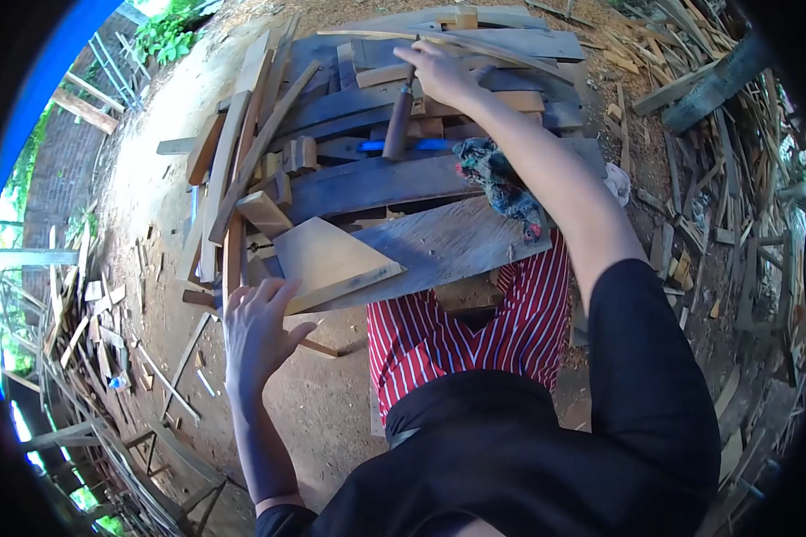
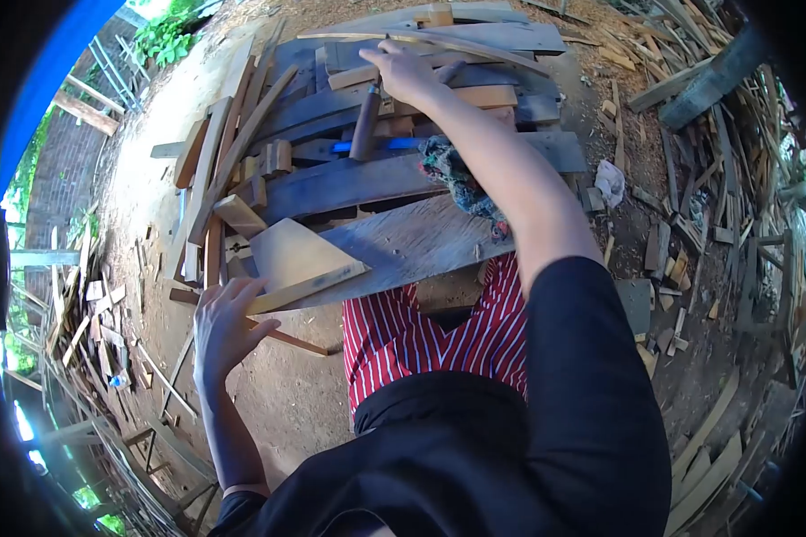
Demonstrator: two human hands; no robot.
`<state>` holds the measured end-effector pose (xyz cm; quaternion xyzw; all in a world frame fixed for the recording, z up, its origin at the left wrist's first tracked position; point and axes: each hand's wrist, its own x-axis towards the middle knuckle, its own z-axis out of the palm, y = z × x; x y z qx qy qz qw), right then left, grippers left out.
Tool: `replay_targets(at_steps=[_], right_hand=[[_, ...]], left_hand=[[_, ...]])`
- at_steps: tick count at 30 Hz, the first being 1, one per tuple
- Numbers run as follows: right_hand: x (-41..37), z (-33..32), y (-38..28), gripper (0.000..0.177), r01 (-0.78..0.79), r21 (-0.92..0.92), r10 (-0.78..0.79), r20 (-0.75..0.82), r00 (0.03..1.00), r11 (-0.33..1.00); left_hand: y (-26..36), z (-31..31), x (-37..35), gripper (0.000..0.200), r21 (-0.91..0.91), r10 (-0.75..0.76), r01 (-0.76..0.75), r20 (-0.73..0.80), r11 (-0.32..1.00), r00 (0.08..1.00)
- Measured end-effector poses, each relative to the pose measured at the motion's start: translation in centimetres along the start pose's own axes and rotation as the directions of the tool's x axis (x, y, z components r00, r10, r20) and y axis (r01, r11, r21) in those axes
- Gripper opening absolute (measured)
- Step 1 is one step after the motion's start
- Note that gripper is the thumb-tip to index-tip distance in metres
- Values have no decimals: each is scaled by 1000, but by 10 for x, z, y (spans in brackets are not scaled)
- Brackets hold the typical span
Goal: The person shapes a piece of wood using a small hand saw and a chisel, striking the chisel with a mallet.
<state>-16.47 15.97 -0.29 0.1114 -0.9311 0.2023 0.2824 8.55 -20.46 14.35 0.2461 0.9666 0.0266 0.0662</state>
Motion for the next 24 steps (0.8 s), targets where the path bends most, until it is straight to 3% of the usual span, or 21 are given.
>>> replay_targets(at_steps=[1,2,4,5,7,8,9,10,12,13,15,16,18,20,21,23,24], right_hand=[[-3,-14,-3,35,22,70,-24,36,999,997],[-13,-40,-16,35,1,89,-11,109,994,996],[-46,-89,-38,38,19,111,-40,191,981,994],[-67,-103,-42,41,50,119,-72,192,979,992],[-110,-123,-50,42,91,-73,-74,214,974,993],[-130,-125,-47,46,129,-49,-113,259,959,990],[-149,-124,-44,45,4,25,-14,404,915,1000],[-163,-119,-45,41,29,12,-32,410,911,999],[-179,-120,-52,32,130,118,-160,301,940,985],[-176,-122,-57,32,129,126,-162,302,940,984],[-163,-127,-63,32,35,120,-85,441,893,992],[-154,-120,-61,32,43,129,-95,432,897,991],[-138,-98,-52,34,-63,19,60,128,990,998],[-142,-71,-38,34,-111,-373,201,213,956,921],[-144,-65,-36,33,-161,-386,277,267,923,908],[-150,-66,-33,34,-146,-338,234,235,944,930],[-157,-67,-32,35,-131,-299,199,210,957,945]], left_hand=[[-2,4,-3,42,106,-40,32,74,994,996],[-4,10,-3,42,94,-59,51,83,994,995],[-9,21,-3,26,186,-121,114,32,976,992],[-10,22,-3,13,205,-19,26,-35,979,999],[-15,26,0,11,204,-58,58,-5,977,998],[-14,29,-1,9,209,-48,44,15,977,999],[-10,30,-2,8,215,-68,67,-7,974,998],[-4,31,-4,8,218,-65,66,-11,974,998],[12,32,-11,10,136,-231,239,-69,961,970],[20,34,-13,10,141,-236,243,-65,960,969],[36,42,-14,15,146,-328,326,-15,934,945],[44,43,-13,17,150,-372,367,4,918,928],[61,35,-3,20,134,-372,362,60,922,926],[67,19,7,24,-50,-180,197,241,979,954],[54,23,11,24,-44,-191,207,234,977,953],[11,36,18,32,-285,-8,14,22,958,1000],[-11,32,35,41,-349,-59,110,155,931,986]])
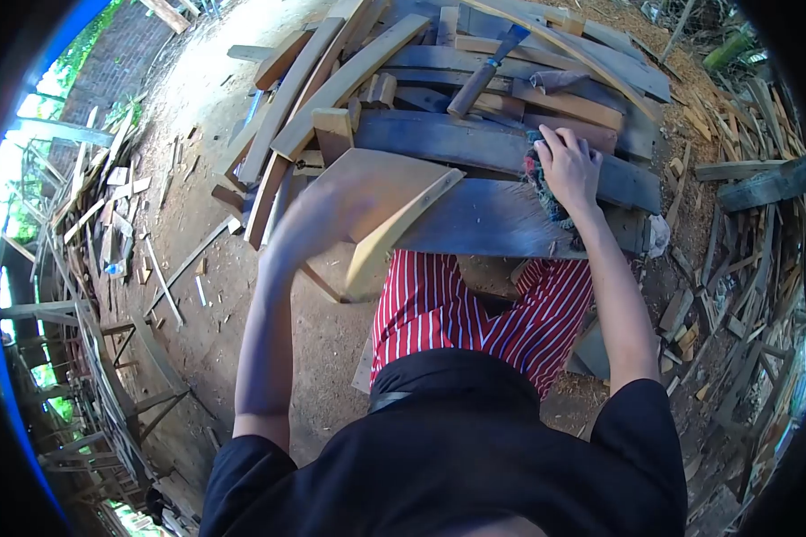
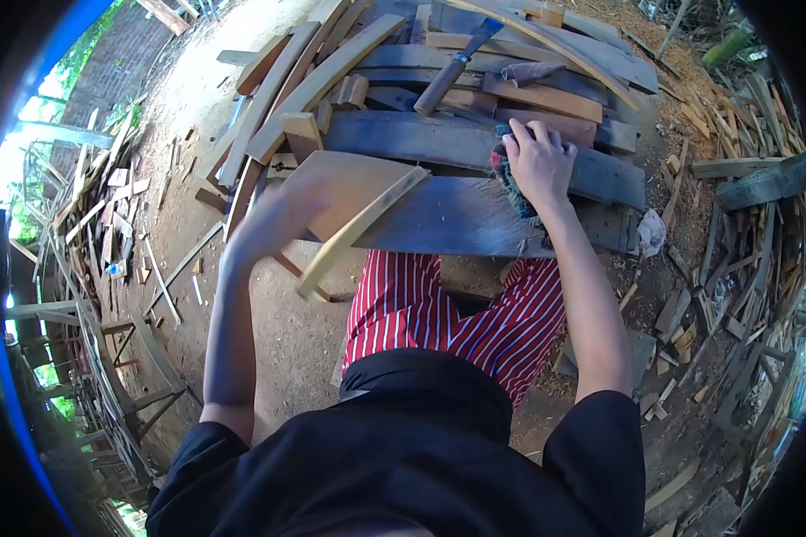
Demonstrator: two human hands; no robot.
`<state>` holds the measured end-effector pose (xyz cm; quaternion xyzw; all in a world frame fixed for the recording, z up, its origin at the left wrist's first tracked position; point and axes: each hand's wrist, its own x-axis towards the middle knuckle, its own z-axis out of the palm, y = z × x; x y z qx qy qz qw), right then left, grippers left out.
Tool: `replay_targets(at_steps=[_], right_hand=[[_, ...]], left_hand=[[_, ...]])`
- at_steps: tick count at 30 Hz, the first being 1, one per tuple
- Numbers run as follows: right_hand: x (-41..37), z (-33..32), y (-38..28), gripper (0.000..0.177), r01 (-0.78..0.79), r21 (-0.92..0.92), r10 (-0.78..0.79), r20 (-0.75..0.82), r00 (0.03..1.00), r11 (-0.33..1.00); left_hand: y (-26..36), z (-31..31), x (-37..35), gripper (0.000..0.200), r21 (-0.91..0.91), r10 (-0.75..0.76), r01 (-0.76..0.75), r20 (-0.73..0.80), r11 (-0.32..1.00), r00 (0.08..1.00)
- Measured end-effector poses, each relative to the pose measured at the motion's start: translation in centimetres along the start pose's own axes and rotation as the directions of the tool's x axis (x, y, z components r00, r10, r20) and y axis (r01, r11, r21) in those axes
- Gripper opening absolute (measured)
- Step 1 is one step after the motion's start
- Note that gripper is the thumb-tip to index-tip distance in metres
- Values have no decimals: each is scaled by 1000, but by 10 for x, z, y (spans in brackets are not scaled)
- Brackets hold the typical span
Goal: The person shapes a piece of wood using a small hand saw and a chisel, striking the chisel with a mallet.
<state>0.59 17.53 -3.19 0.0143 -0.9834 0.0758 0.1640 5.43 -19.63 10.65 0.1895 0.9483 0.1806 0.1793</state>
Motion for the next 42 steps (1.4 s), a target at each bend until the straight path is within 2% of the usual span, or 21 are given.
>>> replay_targets(at_steps=[1,2,4,7,10,12,15,16,18,22,23,24,26,27,30,32,35,37,38,40,42], right_hand=[[-4,2,3,37,60,41,-55,-102,993,997],[-8,2,4,37,59,46,-54,-100,994,997],[-9,-4,5,39,139,58,-124,-213,969,989],[-12,-14,14,43,184,33,-179,-128,976,982],[-10,-20,15,44,276,-21,-276,-32,961,961],[-7,-22,8,32,268,-120,-272,-21,962,956],[-6,-38,2,28,252,-200,-246,54,968,947],[-6,-43,1,28,251,-195,-246,50,968,948],[-16,-52,5,21,240,-142,-251,-68,966,960],[-49,-65,7,38,176,-122,-175,23,984,977],[-54,-66,3,51,113,-69,-103,138,985,991],[-60,-63,-1,51,103,-65,-94,133,987,993],[-73,-53,-10,58,86,-101,-85,13,996,991],[-77,-55,-15,66,112,-166,-106,43,993,980],[-77,-38,-13,65,108,-49,-108,2,994,993],[-74,-32,-1,64,150,-122,-162,-96,982,981],[-80,-33,5,61,91,-10,-90,33,995,996],[-92,-46,-1,62,-34,160,37,-13,999,986],[-95,-51,-7,62,-16,164,19,-15,1000,986],[-99,-60,-19,62,-226,373,238,13,971,900],[-94,-72,-36,62,-231,401,262,-23,965,887]], left_hand=[[-14,8,15,50,49,85,-74,-284,996,955],[-38,19,32,69,231,128,-41,-377,972,917],[-54,33,50,86,226,-115,176,-259,958,959],[-47,49,55,99,193,-186,210,-133,959,973],[-48,42,61,101,210,-218,249,-160,945,963],[-44,25,58,91,218,-179,221,-197,951,964],[-16,-2,44,52,-251,-205,182,-68,951,976],[-10,-5,38,52,-245,-206,184,-70,952,976],[3,-7,23,43,-18,-58,56,-172,998,983],[28,0,14,35,136,-80,123,-286,983,955],[26,3,16,35,144,-74,119,-285,982,956],[22,6,17,36,144,-83,133,-309,981,947],[10,11,22,37,159,-79,136,-322,978,943],[7,10,25,39,85,-77,106,-295,991,952],[10,6,26,38,-14,-83,82,-226,997,971],[21,1,29,36,-38,-77,71,-204,997,976],[34,6,30,36,-30,-106,102,-335,994,936],[39,9,39,31,31,-88,101,-295,994,952],[39,10,42,29,59,-86,106,-272,993,958],[37,10,46,27,90,-79,103,-245,991,966],[35,10,45,29,130,-46,80,-242,988,969]])
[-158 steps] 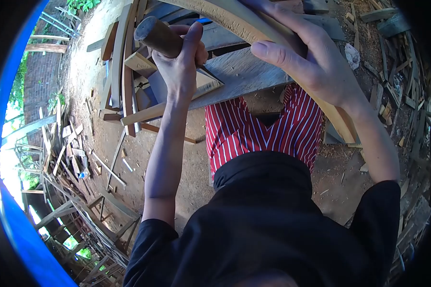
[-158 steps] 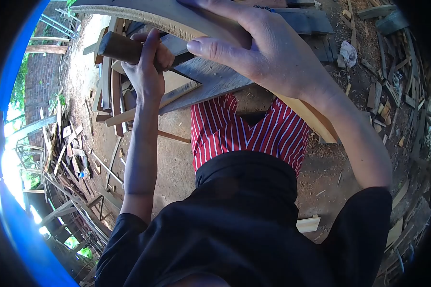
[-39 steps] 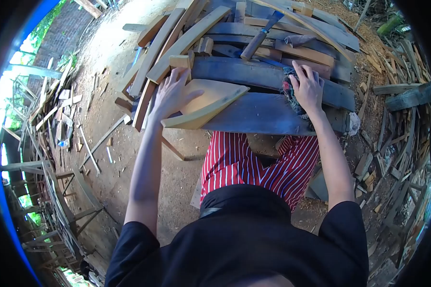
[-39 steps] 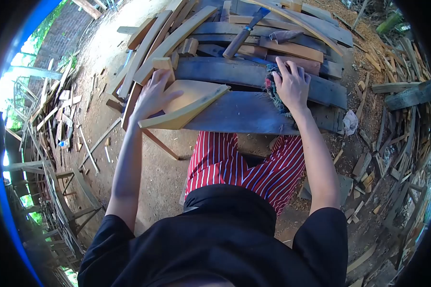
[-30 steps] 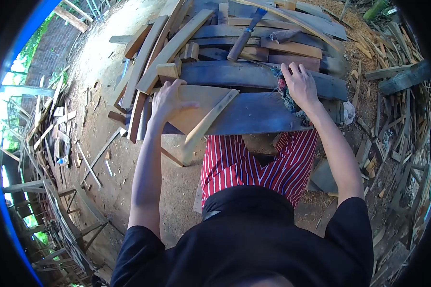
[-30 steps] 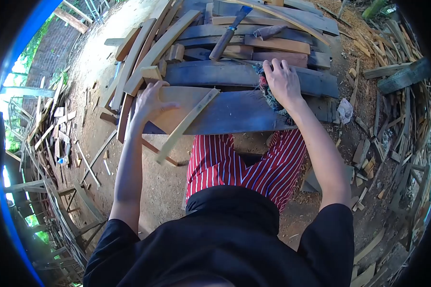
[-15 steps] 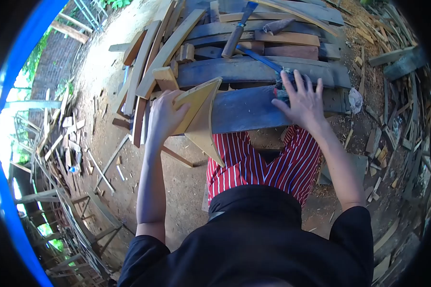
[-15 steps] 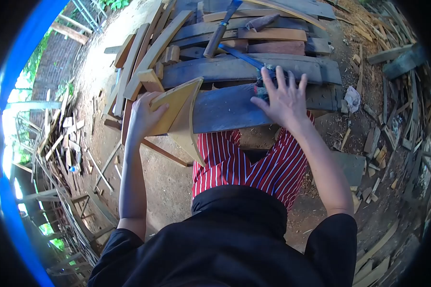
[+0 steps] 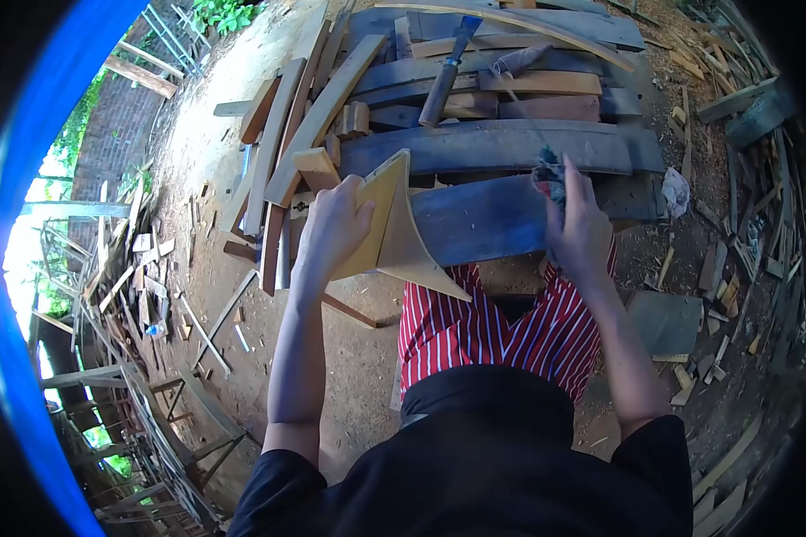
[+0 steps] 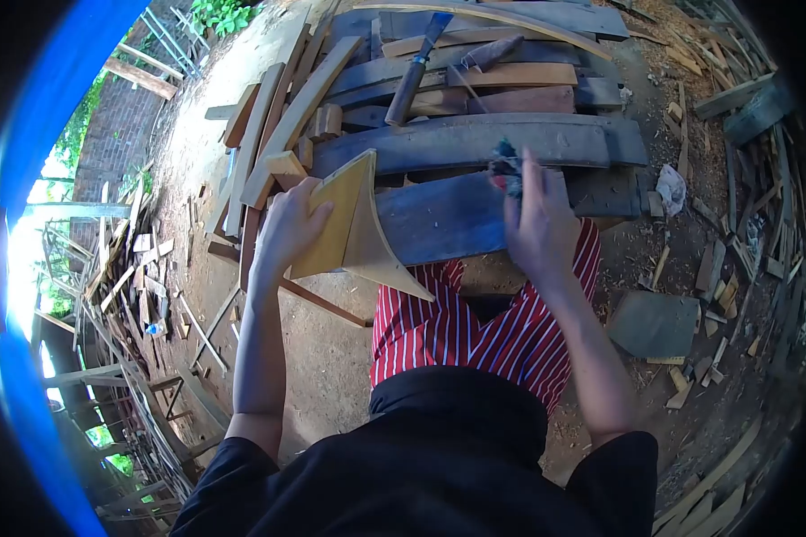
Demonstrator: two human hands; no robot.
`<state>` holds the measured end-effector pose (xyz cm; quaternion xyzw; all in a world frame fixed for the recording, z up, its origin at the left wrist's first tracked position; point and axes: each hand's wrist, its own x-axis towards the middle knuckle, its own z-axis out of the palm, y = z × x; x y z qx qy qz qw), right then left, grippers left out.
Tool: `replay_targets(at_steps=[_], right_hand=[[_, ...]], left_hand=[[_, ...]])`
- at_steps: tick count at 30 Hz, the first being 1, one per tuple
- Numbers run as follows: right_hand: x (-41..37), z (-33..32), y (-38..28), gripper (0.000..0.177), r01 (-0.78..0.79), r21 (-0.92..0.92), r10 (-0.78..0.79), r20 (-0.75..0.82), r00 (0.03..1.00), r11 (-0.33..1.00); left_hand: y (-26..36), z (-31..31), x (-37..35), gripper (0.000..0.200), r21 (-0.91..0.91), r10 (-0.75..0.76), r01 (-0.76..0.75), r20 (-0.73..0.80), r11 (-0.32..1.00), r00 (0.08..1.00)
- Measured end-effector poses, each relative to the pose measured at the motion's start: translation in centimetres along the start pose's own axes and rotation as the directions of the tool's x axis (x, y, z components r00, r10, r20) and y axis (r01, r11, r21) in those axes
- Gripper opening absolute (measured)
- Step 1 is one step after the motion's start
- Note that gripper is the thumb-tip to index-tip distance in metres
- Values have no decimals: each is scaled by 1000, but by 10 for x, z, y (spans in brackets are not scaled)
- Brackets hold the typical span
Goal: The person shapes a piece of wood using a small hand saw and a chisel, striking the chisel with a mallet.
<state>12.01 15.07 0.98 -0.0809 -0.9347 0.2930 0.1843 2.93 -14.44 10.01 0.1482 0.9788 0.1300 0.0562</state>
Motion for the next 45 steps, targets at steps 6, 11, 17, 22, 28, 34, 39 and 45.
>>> replay_targets(at_steps=[6,11,17,22,28,34,39,45], right_hand=[[17,33,-66,58,206,8,-201,275,940,978],[26,52,-82,55,326,3,-304,364,880,945],[46,50,-85,54,334,-84,-262,456,851,939],[48,50,-88,62,316,-133,-215,489,845,939],[55,39,-81,53,272,-145,-175,470,865,951],[55,48,-81,54,225,-132,-139,471,871,965],[65,48,-73,51,267,-132,-185,439,879,955],[53,34,-77,48,294,-216,-175,442,880,931]], left_hand=[[0,4,4,31,40,-16,16,4,999,1000],[2,7,3,35,-80,-93,93,11,992,996],[8,6,4,33,-71,-113,114,25,991,993],[10,3,3,33,-82,-118,120,25,989,993],[26,2,17,34,-106,-40,55,140,993,989],[27,5,19,34,-29,-76,79,79,996,994],[30,8,18,34,-16,-53,54,55,998,997],[31,5,19,35,14,-55,54,44,998,998]])
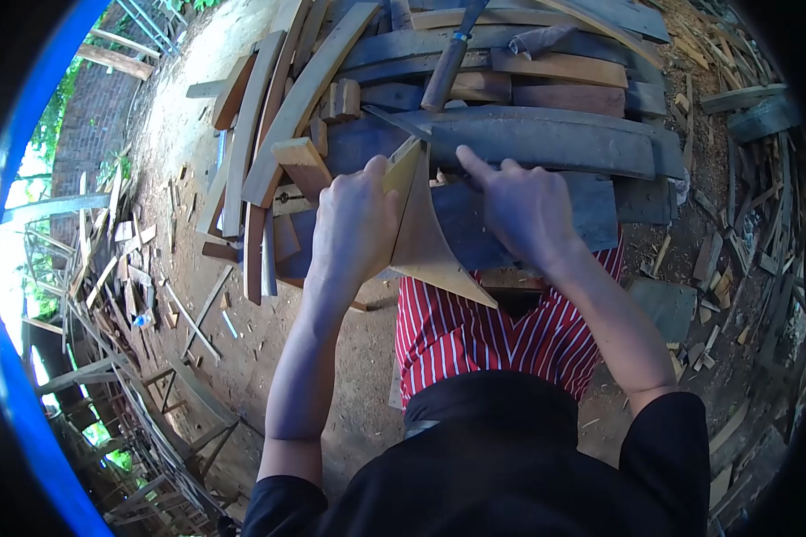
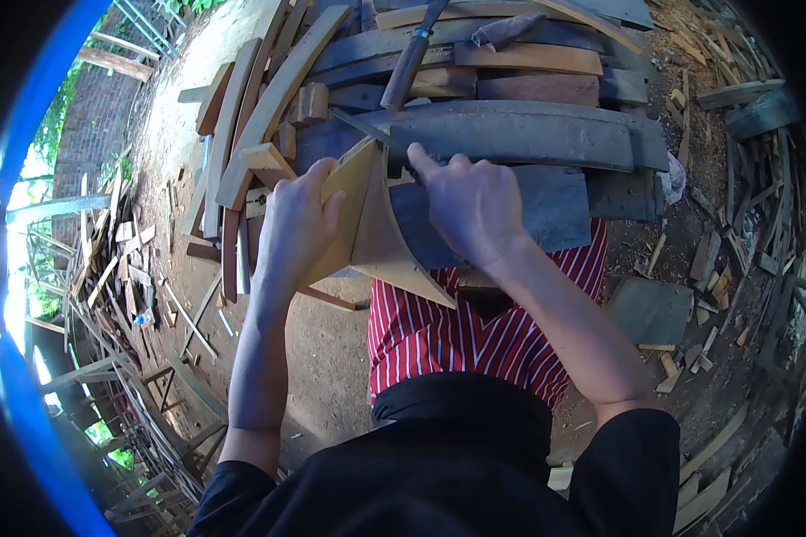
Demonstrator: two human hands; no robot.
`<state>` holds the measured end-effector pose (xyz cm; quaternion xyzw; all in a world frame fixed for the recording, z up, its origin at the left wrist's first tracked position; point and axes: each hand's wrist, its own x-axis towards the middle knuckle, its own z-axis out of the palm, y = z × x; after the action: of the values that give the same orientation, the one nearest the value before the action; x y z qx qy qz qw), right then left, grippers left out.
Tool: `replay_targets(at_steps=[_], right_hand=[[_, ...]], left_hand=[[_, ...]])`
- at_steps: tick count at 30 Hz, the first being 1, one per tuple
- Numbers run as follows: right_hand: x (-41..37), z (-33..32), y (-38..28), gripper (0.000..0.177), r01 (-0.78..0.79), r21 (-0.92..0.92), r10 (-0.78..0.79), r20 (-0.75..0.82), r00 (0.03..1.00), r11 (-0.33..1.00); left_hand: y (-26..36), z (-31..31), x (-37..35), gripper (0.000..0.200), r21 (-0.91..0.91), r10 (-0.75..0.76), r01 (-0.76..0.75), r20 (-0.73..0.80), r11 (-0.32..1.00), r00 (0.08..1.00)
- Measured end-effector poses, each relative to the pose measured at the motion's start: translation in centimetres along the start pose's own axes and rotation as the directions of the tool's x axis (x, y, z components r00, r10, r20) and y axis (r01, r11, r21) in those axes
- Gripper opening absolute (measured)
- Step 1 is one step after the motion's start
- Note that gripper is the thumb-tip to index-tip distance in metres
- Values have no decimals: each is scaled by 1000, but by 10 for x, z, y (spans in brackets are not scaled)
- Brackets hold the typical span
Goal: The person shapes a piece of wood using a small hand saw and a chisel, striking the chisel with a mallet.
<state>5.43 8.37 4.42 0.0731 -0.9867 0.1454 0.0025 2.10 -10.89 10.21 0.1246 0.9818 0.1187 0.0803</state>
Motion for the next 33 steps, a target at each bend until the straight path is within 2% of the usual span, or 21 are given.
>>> replay_targets(at_steps=[2,4,6,11,13,15,18,21,24,29,31,33], right_hand=[[8,9,-1,47,9,7,-9,8,1000,1000],[23,17,3,46,-3,-3,3,-13,1000,1000],[40,22,0,45,-7,29,6,29,1000,1000],[14,5,-2,45,28,34,-27,-28,999,999],[16,11,-1,46,5,27,-4,-29,1000,1000],[41,22,1,47,-57,113,48,85,995,992],[27,14,-2,49,-4,101,4,6,1000,995],[15,6,-4,49,-18,87,17,10,1000,996],[41,26,1,49,-63,164,53,65,996,984],[23,11,-5,49,-23,131,18,33,999,991],[21,17,-2,49,-48,121,43,39,998,992],[41,25,0,48,-105,186,84,119,989,977]], left_hand=[[-2,3,-4,36,2,1,-1,19,1000,1000],[0,3,-2,35,4,30,-30,-26,1000,999],[2,1,0,35,-3,24,-24,-20,1000,1000],[1,2,-2,34,-6,-25,25,22,1000,999],[0,4,-1,17,-21,25,-26,-22,999,999],[-1,6,-2,17,-31,47,-48,-43,998,998],[-2,2,-1,17,-5,13,-13,-13,1000,1000],[0,6,-3,17,-12,29,-29,-12,1000,1000],[-3,5,-1,18,-40,42,-43,-27,998,999],[-2,3,-1,18,-21,16,-17,-15,1000,1000],[-2,4,-1,31,-72,28,-32,-49,997,998],[1,3,-3,31,-73,20,-23,-39,997,999]])
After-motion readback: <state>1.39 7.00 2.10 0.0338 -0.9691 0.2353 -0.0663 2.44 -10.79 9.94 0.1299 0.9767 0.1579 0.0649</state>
